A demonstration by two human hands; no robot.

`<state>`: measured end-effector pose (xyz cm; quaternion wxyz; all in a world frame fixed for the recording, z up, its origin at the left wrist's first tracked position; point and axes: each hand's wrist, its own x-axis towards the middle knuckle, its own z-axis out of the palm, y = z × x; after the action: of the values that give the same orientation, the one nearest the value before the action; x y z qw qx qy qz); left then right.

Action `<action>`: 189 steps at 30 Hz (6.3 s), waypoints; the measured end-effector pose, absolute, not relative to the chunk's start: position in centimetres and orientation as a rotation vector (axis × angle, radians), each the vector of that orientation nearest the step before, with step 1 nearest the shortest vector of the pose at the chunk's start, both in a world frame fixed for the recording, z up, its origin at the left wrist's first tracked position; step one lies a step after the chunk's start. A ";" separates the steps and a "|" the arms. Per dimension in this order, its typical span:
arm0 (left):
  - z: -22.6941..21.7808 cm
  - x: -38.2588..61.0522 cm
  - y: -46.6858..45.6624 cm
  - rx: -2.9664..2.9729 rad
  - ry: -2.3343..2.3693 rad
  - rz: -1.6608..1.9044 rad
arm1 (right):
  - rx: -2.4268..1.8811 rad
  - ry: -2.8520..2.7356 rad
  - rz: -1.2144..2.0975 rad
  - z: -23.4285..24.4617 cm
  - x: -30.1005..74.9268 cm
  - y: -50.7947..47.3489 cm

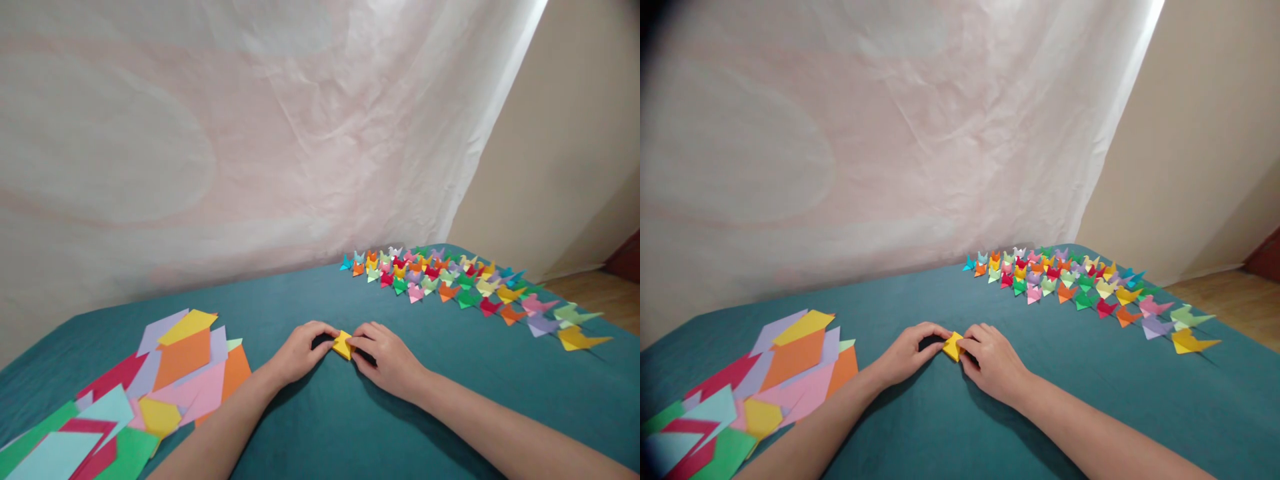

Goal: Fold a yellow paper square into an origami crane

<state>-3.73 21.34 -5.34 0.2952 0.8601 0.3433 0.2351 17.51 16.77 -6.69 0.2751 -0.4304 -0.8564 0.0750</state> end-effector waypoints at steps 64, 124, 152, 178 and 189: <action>-5.4 -3.9 22.2 2.193 0.893 0.665 | -1.389 -2.122 0.305 -7.6 16.2 19.9; -6.6 -2.0 22.1 2.219 1.146 0.793 | -1.189 -2.213 0.485 -6.2 16.9 19.4; -6.9 -2.0 22.1 2.212 1.132 0.812 | -1.271 -1.964 0.370 -7.4 15.8 19.0; -6.9 -1.9 22.0 2.220 1.153 0.793 | -1.115 -1.999 0.413 -7.6 15.3 19.3; -7.0 -2.2 22.0 2.279 1.123 0.754 | -1.077 -1.990 0.436 -7.9 15.8 18.8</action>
<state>-2.16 22.01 -6.99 0.2433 0.8341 0.4110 0.2758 15.83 18.84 -7.94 0.4067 -0.4271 -0.7889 0.1727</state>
